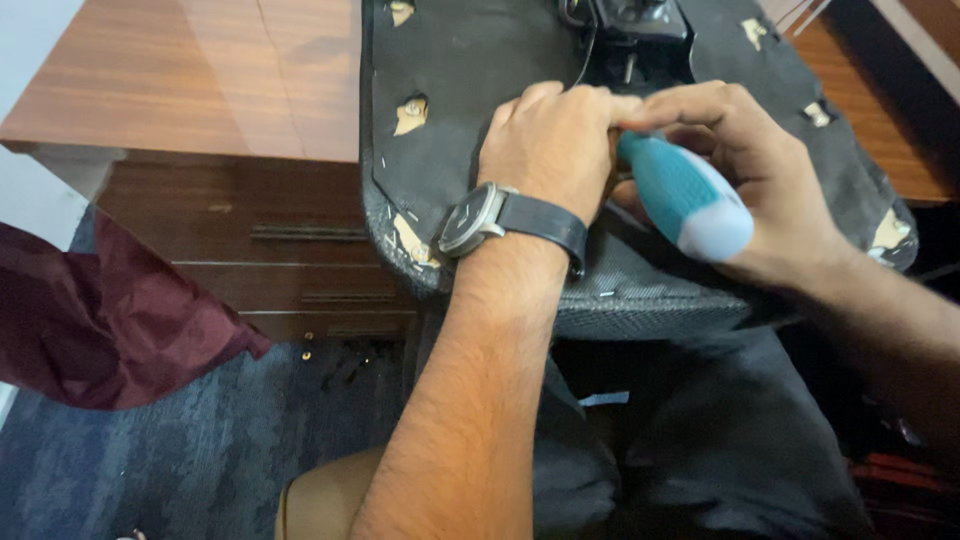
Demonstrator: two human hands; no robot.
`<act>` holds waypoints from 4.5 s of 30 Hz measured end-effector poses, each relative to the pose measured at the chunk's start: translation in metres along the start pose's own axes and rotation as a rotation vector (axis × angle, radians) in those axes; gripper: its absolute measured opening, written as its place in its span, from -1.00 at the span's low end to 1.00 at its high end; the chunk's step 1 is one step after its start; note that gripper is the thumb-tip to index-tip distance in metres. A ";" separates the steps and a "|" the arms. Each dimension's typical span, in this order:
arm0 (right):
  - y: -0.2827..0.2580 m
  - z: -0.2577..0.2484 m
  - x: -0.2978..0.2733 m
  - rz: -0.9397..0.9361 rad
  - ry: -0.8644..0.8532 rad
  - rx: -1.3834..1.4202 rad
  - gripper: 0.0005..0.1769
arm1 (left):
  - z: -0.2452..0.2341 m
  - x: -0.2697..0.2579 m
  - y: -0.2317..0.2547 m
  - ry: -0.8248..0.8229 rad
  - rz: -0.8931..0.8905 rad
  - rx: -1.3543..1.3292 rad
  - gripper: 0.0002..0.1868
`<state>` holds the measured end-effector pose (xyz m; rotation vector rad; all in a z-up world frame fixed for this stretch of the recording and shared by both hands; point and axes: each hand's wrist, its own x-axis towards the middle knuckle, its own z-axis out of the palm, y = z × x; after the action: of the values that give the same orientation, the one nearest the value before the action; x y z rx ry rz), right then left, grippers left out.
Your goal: The person uses a screwdriver to tighten screws into the underside of an overturned chair seat, securing the metal base to the seat. The person holds the chair steady with one hand while turning the screwdriver with the other.
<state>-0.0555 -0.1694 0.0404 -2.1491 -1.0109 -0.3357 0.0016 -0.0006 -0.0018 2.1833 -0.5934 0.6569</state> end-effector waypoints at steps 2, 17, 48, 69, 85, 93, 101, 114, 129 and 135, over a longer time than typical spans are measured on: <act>-0.001 -0.005 0.001 -0.061 -0.081 -0.165 -0.41 | 0.003 0.001 -0.002 -0.013 -0.019 -0.002 -0.73; -0.003 -0.005 -0.001 -0.145 -0.059 -0.302 -0.45 | 0.003 -0.001 -0.002 -0.063 -0.029 0.015 -0.71; 0.001 -0.007 -0.004 -0.124 -0.031 -0.089 -0.49 | 0.013 0.000 -0.007 -0.041 -0.053 0.008 -0.71; -0.006 -0.007 -0.004 -0.113 -0.082 -0.120 -0.48 | 0.013 0.000 -0.005 -0.011 -0.015 0.070 -0.82; -0.003 -0.007 -0.017 -0.096 0.071 -0.300 -0.54 | 0.015 -0.003 -0.011 0.070 -0.062 -0.004 -0.66; 0.012 -0.008 -0.021 0.044 0.136 -0.170 -0.60 | 0.015 0.002 -0.012 -0.117 -0.085 0.043 -0.74; 0.014 -0.012 -0.013 -0.202 -0.015 -0.178 -0.65 | 0.019 0.001 -0.008 -0.059 -0.080 0.120 -0.66; -0.021 -0.002 0.004 0.082 0.095 -0.156 -0.60 | -0.001 -0.001 0.003 -0.089 -0.041 0.061 -0.76; 0.000 0.016 0.036 0.188 0.141 0.119 -0.64 | 0.003 0.006 -0.001 -0.026 -0.193 0.036 -0.70; 0.018 0.008 0.026 0.219 0.127 0.105 -0.65 | 0.003 0.014 0.005 -0.170 -0.296 0.084 -0.67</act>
<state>-0.0248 -0.1566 0.0386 -2.0911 -0.6982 -0.3028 0.0104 -0.0088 0.0075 2.3598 -0.3213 0.3471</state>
